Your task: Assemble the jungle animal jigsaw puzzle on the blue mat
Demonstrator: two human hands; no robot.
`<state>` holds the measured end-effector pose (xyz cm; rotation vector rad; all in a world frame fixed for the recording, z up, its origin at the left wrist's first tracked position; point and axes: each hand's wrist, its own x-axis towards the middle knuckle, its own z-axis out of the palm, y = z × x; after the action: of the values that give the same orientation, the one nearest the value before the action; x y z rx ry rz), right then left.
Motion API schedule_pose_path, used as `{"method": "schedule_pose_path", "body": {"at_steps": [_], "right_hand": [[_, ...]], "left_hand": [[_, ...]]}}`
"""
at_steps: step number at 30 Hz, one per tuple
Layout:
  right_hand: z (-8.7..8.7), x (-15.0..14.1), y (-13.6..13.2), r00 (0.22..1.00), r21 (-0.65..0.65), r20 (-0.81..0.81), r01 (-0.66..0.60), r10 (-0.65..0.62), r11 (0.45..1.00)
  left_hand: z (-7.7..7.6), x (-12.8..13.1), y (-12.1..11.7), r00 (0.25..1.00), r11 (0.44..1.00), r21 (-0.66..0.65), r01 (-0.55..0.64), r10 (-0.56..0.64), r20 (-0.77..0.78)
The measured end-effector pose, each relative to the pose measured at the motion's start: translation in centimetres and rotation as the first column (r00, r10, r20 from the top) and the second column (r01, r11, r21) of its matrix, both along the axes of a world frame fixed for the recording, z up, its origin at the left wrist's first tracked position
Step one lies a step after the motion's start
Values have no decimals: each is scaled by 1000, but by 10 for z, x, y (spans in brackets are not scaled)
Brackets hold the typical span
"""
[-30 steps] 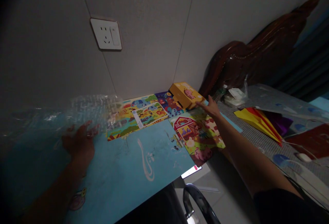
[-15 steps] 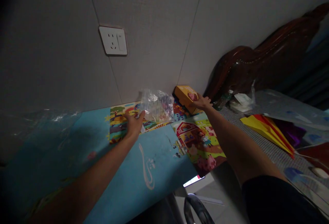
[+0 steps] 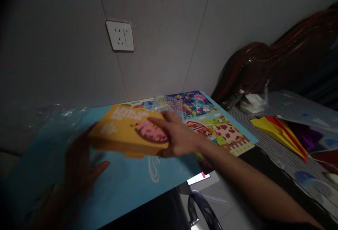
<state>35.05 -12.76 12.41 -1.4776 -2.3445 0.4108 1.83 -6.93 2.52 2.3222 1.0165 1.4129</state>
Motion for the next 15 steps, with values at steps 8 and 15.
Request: {"method": "schedule_pose_path", "body": {"at_steps": [8, 15], "right_hand": [[-75, -75, -7, 977, 71, -120, -168, 176, 983], [-57, 71, -7, 611, 283, -425, 791, -668, 543]], "left_hand": [[-32, -94, -62, 956, 982, -174, -75, 21, -291], [-24, -69, -77, 926, 805, -457, -378, 323, -197]]}}
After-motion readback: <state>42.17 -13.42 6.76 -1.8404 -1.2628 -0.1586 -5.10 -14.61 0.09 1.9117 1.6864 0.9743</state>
